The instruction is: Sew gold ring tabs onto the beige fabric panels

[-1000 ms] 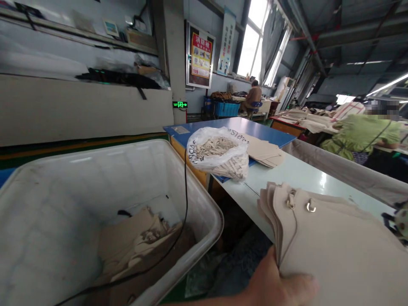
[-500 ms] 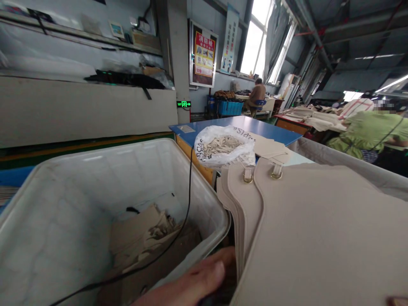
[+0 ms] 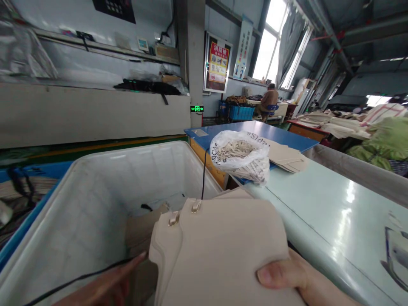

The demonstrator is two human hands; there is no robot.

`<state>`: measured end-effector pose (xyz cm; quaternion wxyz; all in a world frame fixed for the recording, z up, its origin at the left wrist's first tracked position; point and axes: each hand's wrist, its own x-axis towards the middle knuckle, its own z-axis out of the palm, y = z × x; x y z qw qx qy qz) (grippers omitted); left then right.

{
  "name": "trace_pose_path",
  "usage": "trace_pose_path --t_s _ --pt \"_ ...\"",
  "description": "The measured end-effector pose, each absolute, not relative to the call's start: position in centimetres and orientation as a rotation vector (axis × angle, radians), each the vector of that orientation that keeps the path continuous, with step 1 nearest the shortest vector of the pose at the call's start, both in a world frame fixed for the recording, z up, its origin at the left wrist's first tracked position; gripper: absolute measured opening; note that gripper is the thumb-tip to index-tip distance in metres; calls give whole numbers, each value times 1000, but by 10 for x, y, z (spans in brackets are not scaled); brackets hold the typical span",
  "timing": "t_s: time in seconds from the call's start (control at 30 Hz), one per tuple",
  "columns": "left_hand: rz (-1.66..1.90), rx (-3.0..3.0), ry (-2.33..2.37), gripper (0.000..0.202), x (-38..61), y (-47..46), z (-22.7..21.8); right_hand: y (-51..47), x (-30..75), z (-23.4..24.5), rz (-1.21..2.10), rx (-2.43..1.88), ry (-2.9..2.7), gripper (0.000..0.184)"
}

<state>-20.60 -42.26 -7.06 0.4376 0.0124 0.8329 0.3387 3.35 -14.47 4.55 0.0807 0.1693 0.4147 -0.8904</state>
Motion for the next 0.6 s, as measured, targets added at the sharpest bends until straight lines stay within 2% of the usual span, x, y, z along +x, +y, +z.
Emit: trace_pose_path --t_s 0.07,0.17,0.37,0.5,0.6 --pt "761 -19 2197 52 -221 -420 -68 -150 20 34 -2620 489 1195 55" --pt "864 131 2292 39 -246 -406 -57 -154 4 14 -2553 520 1151 49" --pt "1317 401 2183 49 -285 -351 -6 -175 -35 -9 -2484 488 1029 49" --pt "1407 547 2184 40 -310 -312 15 -190 -58 -40 -2447 535 867 50" --pt "1347 808 2144 35 -310 -291 24 -197 -78 -70 -2370 660 762 47"
